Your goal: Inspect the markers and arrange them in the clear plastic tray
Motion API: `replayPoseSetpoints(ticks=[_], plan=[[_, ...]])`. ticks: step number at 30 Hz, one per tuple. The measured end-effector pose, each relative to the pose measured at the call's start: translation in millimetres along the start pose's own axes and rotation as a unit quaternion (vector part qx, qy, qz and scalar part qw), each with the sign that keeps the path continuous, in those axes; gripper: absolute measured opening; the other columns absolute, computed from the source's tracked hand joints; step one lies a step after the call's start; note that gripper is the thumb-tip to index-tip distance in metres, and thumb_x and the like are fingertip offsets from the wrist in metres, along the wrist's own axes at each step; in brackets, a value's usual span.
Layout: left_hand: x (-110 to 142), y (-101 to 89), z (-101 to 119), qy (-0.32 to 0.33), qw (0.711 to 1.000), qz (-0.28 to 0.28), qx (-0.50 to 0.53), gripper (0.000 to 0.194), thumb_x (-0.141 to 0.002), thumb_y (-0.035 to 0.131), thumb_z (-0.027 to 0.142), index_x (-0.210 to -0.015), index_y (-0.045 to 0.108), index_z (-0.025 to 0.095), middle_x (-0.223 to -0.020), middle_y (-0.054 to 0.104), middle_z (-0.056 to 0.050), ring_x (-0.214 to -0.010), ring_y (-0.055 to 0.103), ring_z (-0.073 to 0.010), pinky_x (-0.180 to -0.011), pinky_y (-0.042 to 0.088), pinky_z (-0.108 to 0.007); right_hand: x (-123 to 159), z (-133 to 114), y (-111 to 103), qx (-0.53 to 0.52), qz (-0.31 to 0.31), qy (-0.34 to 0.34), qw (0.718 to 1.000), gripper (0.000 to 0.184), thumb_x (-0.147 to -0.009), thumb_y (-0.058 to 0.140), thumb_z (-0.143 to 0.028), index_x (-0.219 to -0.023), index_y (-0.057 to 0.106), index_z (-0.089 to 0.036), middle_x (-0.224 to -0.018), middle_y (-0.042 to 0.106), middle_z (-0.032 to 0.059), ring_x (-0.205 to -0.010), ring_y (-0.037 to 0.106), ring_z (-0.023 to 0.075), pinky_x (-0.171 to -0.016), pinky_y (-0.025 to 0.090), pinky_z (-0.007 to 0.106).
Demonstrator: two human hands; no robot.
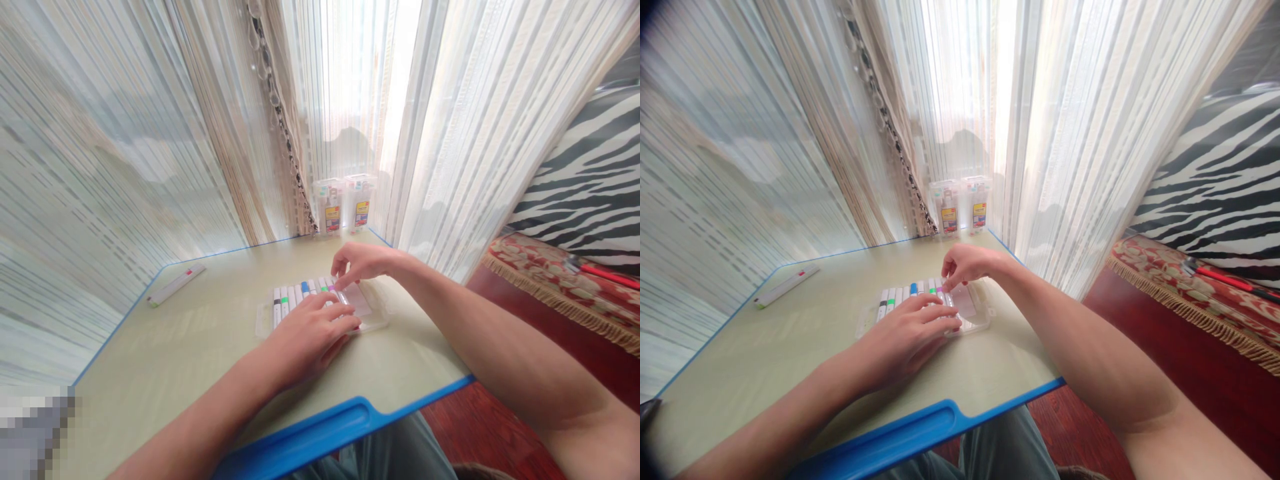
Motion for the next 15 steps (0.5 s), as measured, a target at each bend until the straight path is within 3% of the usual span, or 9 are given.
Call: replayPoseSetpoints(ticks=[6,15], plan=[[0.2,-0.7,-0.8,-0.007,1.0,0.002,0.002,0.028,-0.098,0.04,0.027,-0.116,0.061,0.023,-0.125,0.065,-0.002,-0.114,0.052,-0.0256,-0.096,0.044,-0.044,2.9,-4.3,-2.0,0.018,0.016,0.003,1.0,0.016,-0.078,0.064,-0.026,-0.084,0.073,-0.014,-0.081,0.073,0.0057,-0.062,0.064,0.0135,-0.054,0.044,0.022],[0.2,0.2,-2.8,-0.018,1.0,-0.001,0.0,0.028,-0.096,0.045,0.025,-0.118,0.061,0.024,-0.126,0.064,-0.003,-0.116,0.052,-0.0252,-0.097,0.043,-0.044,0.9,-2.0,-2.2,0.0,0.025,0.021,0.999,0.013,-0.076,0.06,-0.018,-0.081,0.072,-0.014,-0.082,0.073,0.0054,-0.06,0.063,0.0121,-0.053,0.043,0.021]])
Point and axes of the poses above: each hand's wrist, its own x-axis away from the middle knuckle, its own y-axis out of the palm, z = x × y, the point moved 6 cm from there along -x, towards the middle knuckle
